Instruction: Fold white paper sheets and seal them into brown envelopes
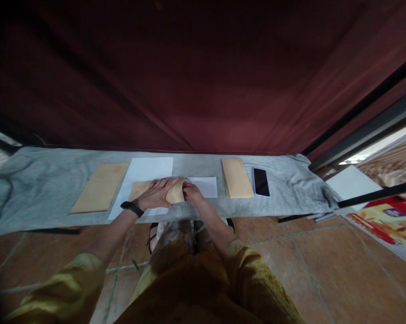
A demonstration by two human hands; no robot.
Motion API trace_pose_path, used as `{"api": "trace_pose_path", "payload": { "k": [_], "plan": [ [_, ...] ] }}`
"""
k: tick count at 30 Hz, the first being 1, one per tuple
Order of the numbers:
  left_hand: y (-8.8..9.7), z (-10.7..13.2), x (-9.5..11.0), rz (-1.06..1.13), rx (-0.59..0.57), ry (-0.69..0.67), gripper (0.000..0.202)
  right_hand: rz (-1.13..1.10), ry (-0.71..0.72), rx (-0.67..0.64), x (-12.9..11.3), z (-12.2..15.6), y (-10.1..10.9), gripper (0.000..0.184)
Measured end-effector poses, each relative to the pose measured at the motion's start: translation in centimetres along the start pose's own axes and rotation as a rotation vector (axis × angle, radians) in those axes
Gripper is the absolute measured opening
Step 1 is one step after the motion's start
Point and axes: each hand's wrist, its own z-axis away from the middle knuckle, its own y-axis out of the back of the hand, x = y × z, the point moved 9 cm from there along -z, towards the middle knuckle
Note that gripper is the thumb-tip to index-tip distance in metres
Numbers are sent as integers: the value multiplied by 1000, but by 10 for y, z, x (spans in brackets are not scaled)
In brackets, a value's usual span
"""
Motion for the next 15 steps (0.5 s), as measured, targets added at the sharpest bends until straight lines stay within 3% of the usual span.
{"api": "trace_pose_path", "payload": {
  "k": [6,11,15],
  "plan": [
    [20,7,6,-21,77,-70,120,126,40,-63,-8,-2,-8,17],
    [19,10,7,-13,76,-80,118,332,111,-147,-27,1,-14,12],
    [25,17,13,-15,156,-135,117,419,106,-214,-33,7,-16,18]
  ]
}}
